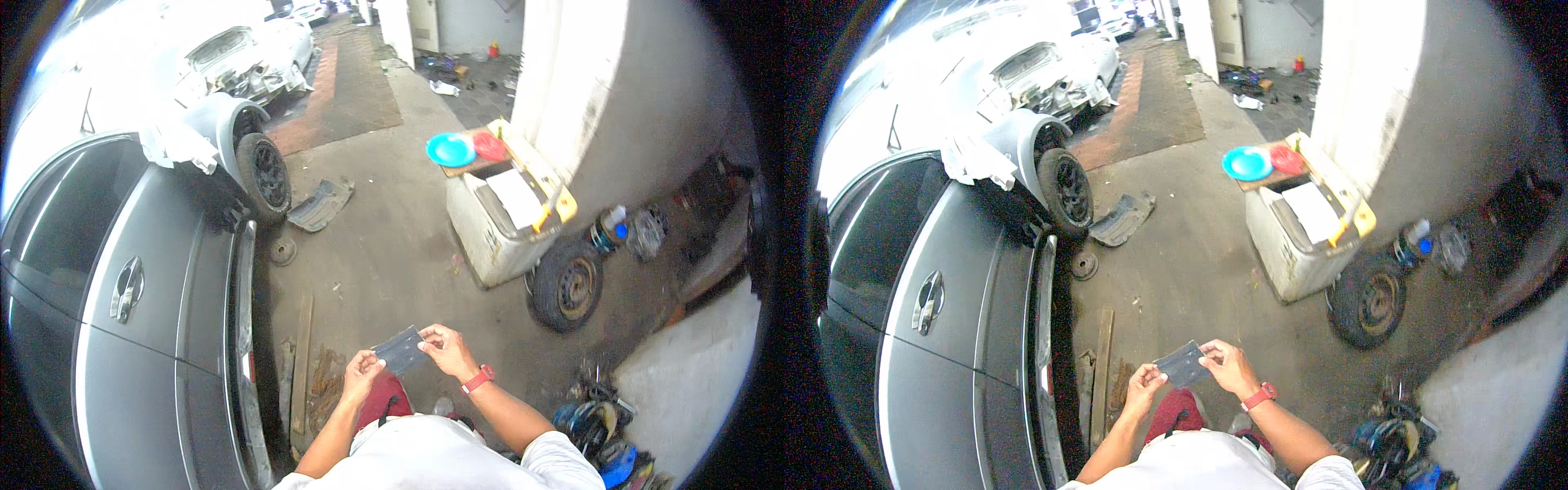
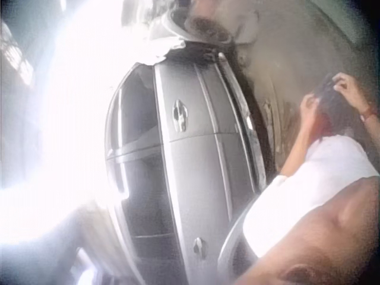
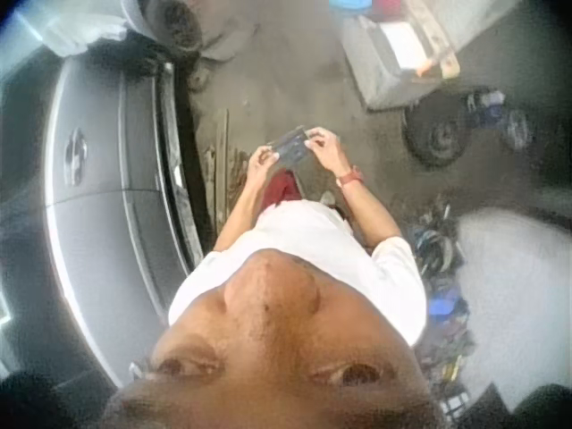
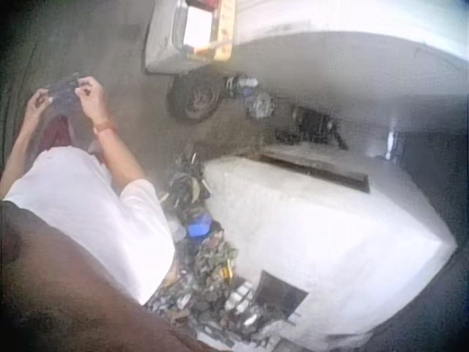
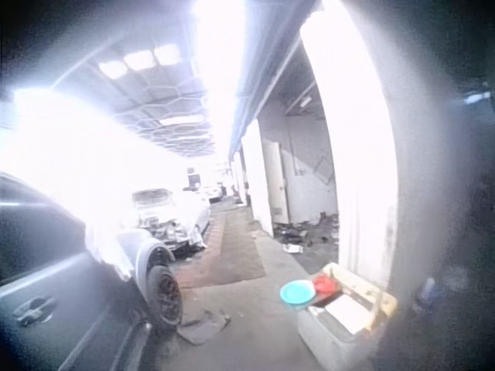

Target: The person mixes a gray substance in a small container using a stick, then walks to a cluttered area to pick up a sanding block. They return to a white car bumper and sand its surface with the block, moving across different areas of the bumper.

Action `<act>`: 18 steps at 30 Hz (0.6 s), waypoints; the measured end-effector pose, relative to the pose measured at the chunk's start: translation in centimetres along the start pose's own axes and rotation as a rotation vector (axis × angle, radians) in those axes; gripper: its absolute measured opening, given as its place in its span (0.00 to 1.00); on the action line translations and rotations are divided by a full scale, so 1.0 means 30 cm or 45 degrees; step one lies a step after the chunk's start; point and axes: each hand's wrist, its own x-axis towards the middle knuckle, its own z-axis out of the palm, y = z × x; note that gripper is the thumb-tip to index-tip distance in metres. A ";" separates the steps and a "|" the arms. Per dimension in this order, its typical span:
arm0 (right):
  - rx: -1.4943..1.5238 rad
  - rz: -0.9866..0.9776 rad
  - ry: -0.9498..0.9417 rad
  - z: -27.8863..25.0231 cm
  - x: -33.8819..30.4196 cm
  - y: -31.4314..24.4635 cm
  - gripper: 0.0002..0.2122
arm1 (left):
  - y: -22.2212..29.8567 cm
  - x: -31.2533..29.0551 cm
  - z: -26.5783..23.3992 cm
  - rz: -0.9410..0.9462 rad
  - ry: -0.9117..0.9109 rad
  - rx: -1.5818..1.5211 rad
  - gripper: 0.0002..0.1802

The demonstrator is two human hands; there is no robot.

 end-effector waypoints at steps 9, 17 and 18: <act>0.009 -0.040 -0.019 0.053 1.027 -0.026 0.10 | 0.109 1.000 -0.099 -0.048 0.036 -0.025 0.15; -0.080 0.018 0.024 -0.100 1.851 -0.344 0.11 | 0.578 1.863 -0.096 -0.105 -0.241 0.235 0.12; -0.110 0.021 0.033 -0.126 1.950 -0.317 0.11 | 0.616 1.970 -0.079 -0.091 -0.301 0.220 0.12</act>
